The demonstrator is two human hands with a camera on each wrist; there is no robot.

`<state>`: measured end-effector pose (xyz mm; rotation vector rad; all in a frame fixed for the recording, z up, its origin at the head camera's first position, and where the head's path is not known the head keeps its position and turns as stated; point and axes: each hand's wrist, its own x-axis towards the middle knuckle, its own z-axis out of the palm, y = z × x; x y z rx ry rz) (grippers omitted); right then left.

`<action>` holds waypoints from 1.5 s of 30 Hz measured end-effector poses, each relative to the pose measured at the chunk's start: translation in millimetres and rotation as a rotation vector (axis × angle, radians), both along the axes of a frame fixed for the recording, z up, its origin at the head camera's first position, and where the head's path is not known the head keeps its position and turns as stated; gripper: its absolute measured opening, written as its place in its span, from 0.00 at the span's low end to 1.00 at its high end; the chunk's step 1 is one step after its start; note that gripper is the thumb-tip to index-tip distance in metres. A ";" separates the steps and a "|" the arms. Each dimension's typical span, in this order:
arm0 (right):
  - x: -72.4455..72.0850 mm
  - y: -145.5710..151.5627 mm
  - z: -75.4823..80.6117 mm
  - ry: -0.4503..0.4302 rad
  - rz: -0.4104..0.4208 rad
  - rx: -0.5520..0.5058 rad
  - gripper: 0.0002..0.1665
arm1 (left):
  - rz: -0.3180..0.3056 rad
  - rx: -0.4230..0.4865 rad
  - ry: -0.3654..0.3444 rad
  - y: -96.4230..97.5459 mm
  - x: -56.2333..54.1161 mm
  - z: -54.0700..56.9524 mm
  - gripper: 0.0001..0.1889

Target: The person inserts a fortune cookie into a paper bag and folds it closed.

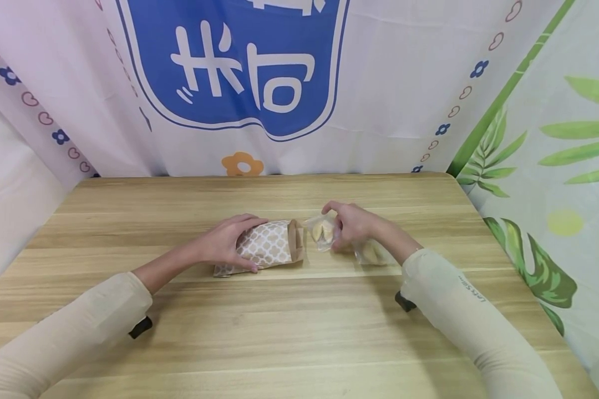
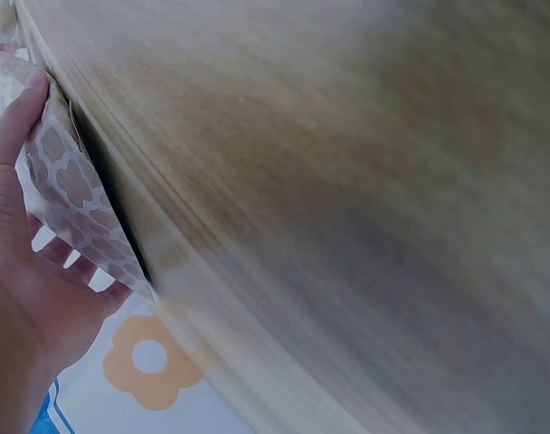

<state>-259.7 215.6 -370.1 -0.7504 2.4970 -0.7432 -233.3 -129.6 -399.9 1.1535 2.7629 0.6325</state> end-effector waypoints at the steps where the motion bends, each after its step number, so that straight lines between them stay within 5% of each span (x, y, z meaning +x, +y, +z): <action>1: 0.1 -0.3 -0.5 0.002 -0.001 -0.002 0.51 | 0.000 0.000 0.000 0.0 0.1 0.1 0.58; 27: 6.7 5.8 -1.9 0.056 -0.024 -0.191 0.41 | -0.011 0.006 0.009 -1.1 -0.8 -1.6 0.58; 34: 15.0 4.2 2.9 0.022 -0.037 -0.293 0.40 | -0.009 0.007 0.004 -0.6 -0.5 -1.2 0.58; 45: 22.4 -3.6 8.2 -0.003 0.000 -0.310 0.40 | -0.013 0.015 0.002 -0.5 0.1 0.1 0.58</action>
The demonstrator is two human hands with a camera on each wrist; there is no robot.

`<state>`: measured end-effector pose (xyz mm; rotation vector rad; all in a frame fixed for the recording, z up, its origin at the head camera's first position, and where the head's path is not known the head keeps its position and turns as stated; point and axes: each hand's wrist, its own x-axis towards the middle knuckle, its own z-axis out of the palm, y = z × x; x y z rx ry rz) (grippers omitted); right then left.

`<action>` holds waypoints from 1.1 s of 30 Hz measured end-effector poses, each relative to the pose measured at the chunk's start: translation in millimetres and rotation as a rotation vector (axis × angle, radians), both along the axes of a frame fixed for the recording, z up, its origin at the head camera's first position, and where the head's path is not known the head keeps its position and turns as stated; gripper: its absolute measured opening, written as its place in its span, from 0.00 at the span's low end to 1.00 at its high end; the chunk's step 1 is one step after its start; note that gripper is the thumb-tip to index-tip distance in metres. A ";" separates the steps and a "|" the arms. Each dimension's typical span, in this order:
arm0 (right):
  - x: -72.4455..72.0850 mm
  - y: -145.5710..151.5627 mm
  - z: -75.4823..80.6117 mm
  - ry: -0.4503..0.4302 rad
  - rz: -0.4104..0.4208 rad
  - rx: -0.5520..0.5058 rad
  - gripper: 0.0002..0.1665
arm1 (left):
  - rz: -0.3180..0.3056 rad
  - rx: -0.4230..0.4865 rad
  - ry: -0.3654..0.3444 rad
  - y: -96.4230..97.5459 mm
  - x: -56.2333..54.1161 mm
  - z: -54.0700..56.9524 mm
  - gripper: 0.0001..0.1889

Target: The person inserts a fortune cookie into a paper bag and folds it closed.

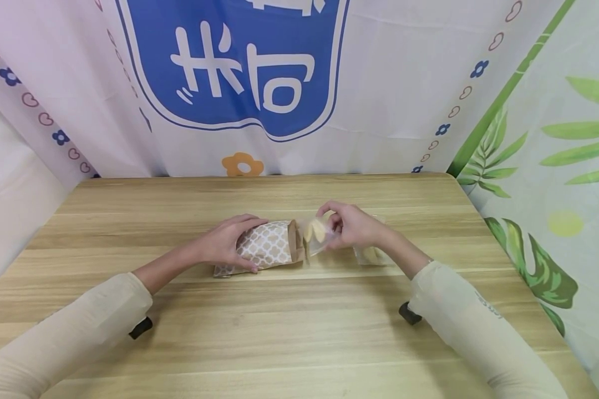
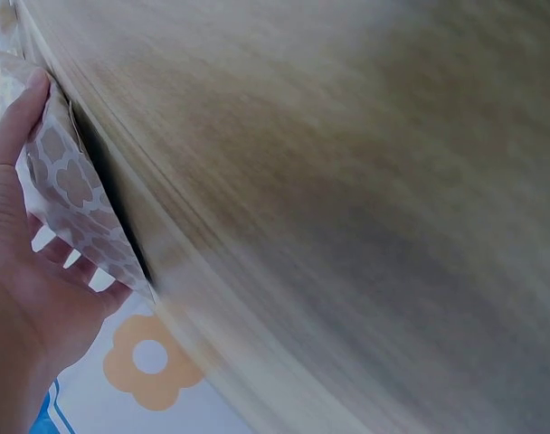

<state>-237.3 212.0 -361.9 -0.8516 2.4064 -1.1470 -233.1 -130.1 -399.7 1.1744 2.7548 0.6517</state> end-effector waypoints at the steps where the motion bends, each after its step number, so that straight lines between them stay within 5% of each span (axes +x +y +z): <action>1: 0.2 -0.6 -0.3 0.004 0.008 0.001 0.40 | 0.000 -0.001 0.000 -0.1 0.1 0.0 0.58; 24: -0.4 -15.6 0.5 0.050 0.038 0.039 0.37 | 0.012 0.034 -0.017 0.5 -1.0 -2.7 0.59; 33: 0.1 -18.5 -1.4 0.049 0.022 0.063 0.36 | 0.019 0.088 -0.096 2.0 1.1 -2.8 0.54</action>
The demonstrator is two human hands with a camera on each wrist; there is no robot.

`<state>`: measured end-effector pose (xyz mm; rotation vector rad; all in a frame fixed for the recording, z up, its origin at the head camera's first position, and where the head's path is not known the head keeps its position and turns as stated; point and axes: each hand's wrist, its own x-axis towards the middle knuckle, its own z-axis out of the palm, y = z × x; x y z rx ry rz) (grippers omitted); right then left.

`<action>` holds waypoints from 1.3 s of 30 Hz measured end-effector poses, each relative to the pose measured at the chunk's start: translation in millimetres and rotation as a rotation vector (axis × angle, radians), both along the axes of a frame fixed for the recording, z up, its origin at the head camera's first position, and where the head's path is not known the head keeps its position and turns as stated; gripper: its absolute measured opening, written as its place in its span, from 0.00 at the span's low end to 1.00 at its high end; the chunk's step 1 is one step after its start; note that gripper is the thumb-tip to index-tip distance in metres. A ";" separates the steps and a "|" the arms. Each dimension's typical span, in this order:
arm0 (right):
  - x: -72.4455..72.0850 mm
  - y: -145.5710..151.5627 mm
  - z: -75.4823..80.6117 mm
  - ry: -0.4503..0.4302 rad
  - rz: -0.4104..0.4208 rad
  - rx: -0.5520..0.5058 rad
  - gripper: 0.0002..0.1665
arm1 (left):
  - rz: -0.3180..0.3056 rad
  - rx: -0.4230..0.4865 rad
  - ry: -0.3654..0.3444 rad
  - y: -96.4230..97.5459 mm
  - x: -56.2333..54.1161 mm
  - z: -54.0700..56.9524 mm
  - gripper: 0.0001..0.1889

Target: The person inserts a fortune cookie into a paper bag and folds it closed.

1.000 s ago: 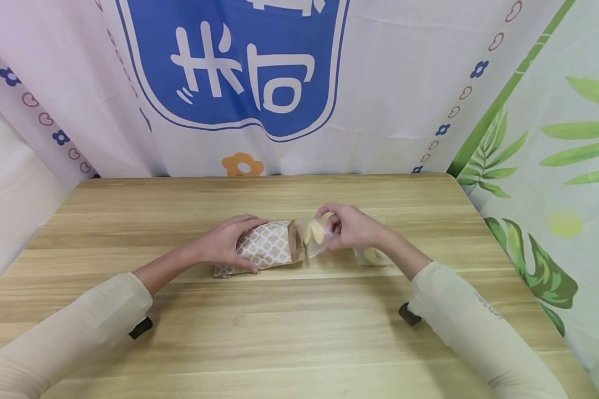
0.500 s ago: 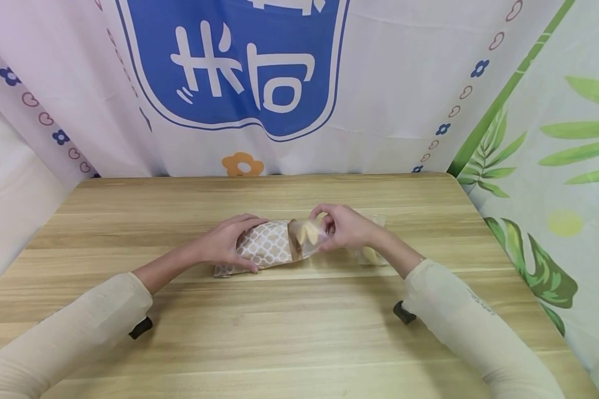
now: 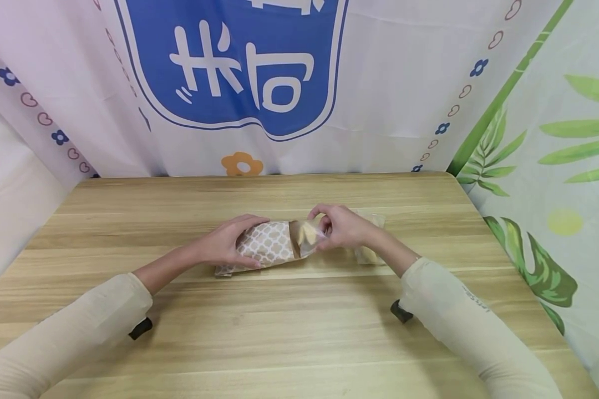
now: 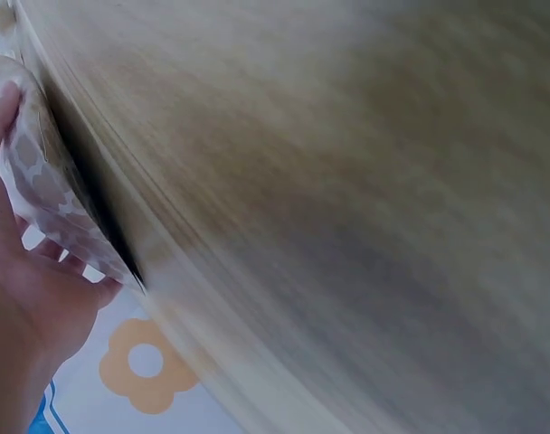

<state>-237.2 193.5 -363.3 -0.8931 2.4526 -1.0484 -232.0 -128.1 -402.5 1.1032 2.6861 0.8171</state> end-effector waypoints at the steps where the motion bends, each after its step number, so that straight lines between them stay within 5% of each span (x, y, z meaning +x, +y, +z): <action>1: 0.1 -0.3 -0.3 0.000 -0.003 0.003 0.36 | -0.002 0.007 -0.007 0.0 0.0 -0.1 0.54; 12: 1.1 -5.2 -3.3 -0.026 -0.028 0.016 0.35 | -0.048 0.043 0.004 -1.1 -1.0 -1.3 0.52; 24: 9.1 -16.0 -9.2 -0.058 -0.108 -0.027 0.38 | -0.016 0.050 -0.011 1.3 2.0 2.1 0.51; 39: 14.5 -29.5 -16.2 -0.103 -0.108 -0.073 0.41 | -0.023 0.073 0.010 1.9 0.1 -1.2 0.51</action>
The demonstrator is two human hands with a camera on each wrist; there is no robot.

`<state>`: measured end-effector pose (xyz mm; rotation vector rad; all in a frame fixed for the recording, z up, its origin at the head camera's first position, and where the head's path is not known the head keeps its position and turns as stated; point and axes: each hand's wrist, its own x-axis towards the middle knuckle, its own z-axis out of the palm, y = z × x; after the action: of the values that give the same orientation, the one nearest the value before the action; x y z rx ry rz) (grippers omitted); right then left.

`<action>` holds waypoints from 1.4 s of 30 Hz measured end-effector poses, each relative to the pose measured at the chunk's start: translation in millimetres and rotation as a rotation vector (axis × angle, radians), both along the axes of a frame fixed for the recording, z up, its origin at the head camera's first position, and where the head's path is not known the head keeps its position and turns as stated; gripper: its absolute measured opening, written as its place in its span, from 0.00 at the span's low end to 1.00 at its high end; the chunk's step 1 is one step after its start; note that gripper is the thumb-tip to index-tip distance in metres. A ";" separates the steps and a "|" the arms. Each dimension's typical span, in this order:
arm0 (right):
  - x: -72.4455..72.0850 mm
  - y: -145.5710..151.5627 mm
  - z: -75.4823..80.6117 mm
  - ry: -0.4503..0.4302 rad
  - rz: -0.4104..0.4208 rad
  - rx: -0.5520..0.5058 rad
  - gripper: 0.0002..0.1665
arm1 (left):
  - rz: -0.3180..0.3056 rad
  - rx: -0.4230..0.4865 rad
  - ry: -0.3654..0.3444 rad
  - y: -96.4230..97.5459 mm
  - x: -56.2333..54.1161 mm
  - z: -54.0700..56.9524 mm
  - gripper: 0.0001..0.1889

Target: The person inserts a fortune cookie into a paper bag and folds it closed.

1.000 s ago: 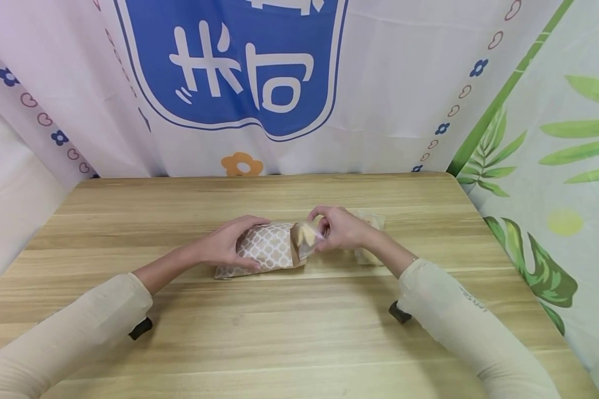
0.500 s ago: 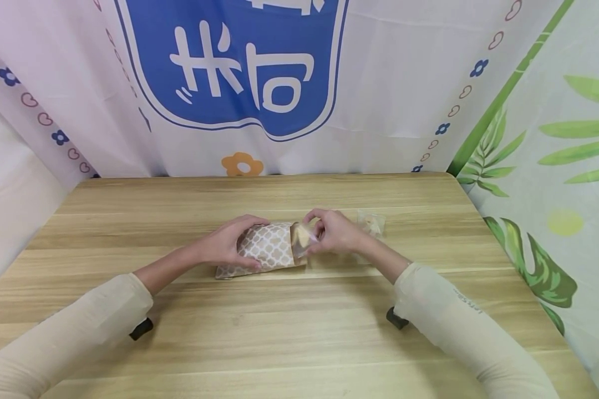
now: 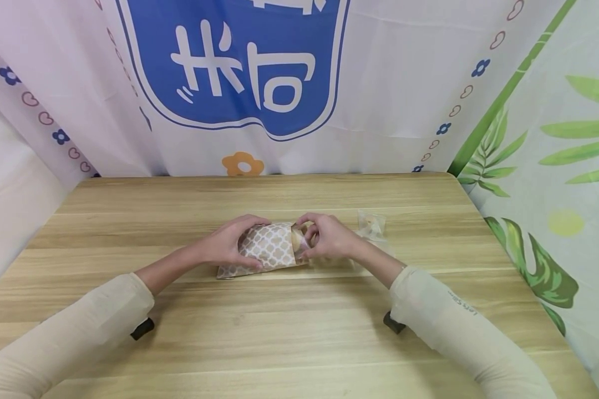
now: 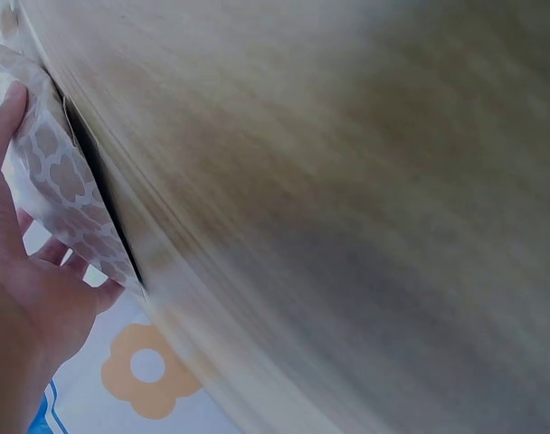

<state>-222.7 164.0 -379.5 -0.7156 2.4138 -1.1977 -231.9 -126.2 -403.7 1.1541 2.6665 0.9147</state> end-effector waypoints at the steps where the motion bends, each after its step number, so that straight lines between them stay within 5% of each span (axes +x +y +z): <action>1: 0.5 -0.2 -0.3 -0.007 -0.004 -0.005 0.41 | -0.002 0.002 0.000 0.0 -0.1 -0.2 0.51; 15: 4.1 -4.6 -3.0 -0.031 -0.076 -0.042 0.38 | -0.009 0.010 0.005 0.1 -1.5 -1.8 0.51; 31: 4.9 -6.0 -6.8 -0.039 -0.056 -0.092 0.33 | -0.011 0.018 0.004 0.1 -1.2 -2.1 0.50; 42: 7.4 -15.1 -9.3 -0.063 -0.189 -0.078 0.27 | -0.002 0.007 -0.010 -0.4 -1.0 -2.2 0.51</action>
<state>-215.2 148.8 -388.8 -0.4720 2.4377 -1.3719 -233.0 -126.6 -405.9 1.1502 2.6565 0.9271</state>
